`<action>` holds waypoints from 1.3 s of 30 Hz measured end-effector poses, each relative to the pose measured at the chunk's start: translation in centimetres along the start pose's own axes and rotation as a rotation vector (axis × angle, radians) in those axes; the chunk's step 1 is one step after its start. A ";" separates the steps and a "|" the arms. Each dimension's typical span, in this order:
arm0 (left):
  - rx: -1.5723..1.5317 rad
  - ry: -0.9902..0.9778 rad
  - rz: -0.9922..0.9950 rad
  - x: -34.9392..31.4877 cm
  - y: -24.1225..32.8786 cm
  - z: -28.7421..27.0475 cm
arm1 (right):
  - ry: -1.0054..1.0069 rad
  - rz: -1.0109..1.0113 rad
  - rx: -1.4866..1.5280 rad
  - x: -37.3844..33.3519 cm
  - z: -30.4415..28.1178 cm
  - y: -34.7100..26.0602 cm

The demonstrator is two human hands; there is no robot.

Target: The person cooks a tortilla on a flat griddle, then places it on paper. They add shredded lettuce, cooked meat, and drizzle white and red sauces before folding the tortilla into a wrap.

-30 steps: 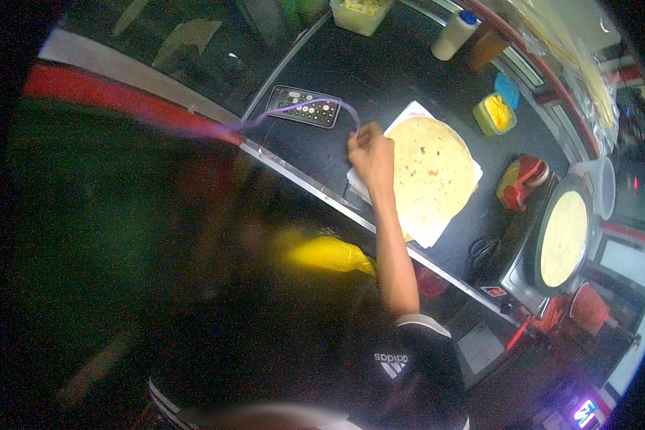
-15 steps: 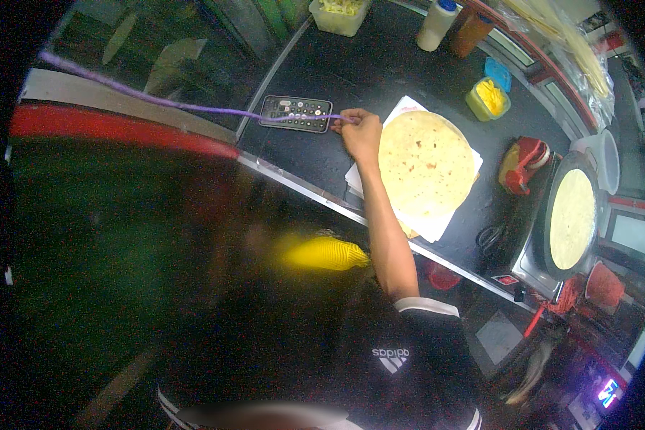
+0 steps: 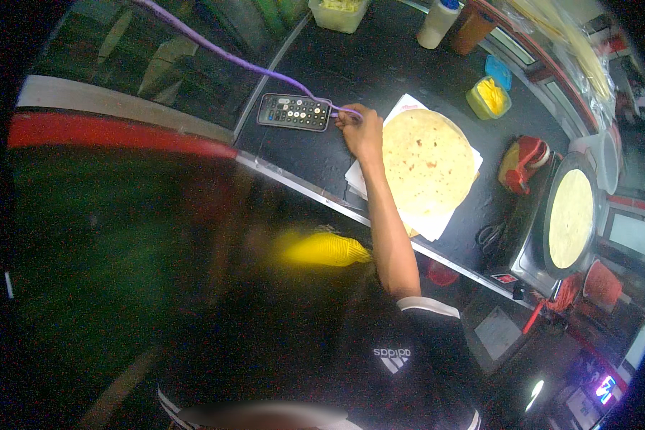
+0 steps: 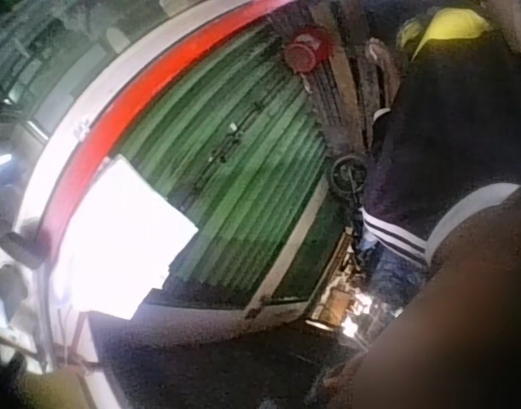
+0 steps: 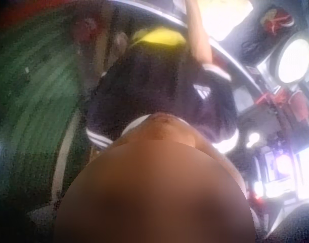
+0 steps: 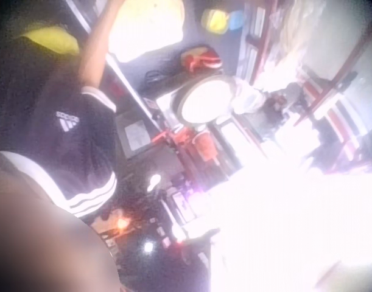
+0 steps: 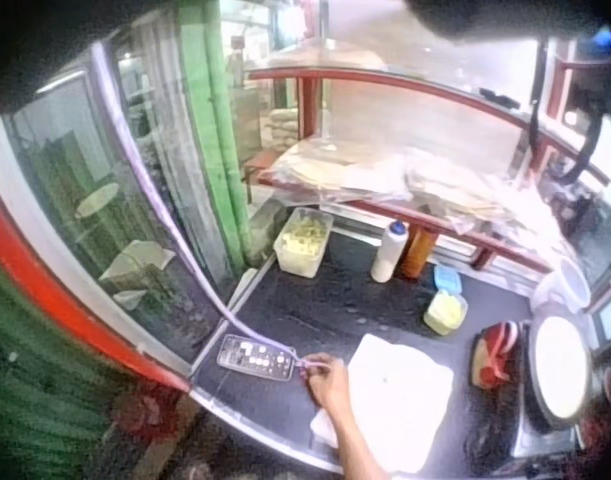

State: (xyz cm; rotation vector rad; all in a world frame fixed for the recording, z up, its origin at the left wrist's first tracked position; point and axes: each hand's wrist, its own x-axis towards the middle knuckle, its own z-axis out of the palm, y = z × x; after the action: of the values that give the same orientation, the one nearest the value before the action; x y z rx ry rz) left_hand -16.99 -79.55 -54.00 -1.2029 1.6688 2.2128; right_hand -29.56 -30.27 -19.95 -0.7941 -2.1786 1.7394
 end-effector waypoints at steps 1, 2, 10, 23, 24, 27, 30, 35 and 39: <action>-0.085 -0.045 -0.043 0.4 -0.3 0.0 | 0.002 -0.010 -0.016 0.0 -0.1 -0.2; -0.169 -0.092 -0.088 0.8 -0.5 0.1 | -0.018 -0.034 -0.031 0.0 -0.2 -0.5; 0.364 0.182 0.079 0.0 0.1 2.2 | 0.025 -0.175 -0.247 -0.4 -0.2 -1.1; 0.334 0.149 0.038 -0.6 0.2 1.1 | 0.041 -0.315 -0.260 0.4 0.3 0.9; 0.370 0.160 0.022 -0.8 0.3 1.0 | 0.050 -0.326 -0.267 0.4 0.3 1.0; 0.413 0.191 -0.021 -1.6 0.8 1.0 | 0.026 -0.324 -0.303 0.6 0.2 1.0; 0.351 0.195 -0.037 -1.8 0.5 1.2 | -0.029 -0.293 -0.282 1.3 -0.4 0.9; 0.309 0.266 -0.029 0.1 -0.8 0.7 | -0.102 -0.342 -0.299 2.7 -1.4 0.7; -0.009 -0.121 -0.157 1.5 -1.5 -0.8 | -0.125 -0.285 -0.302 2.6 -1.3 1.1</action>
State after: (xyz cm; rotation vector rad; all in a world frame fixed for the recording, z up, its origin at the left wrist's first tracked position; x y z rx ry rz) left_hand -16.78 -80.20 -56.16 -1.1350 1.4672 2.1544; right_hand -30.77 -27.61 -21.07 -0.4134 -2.5303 1.3758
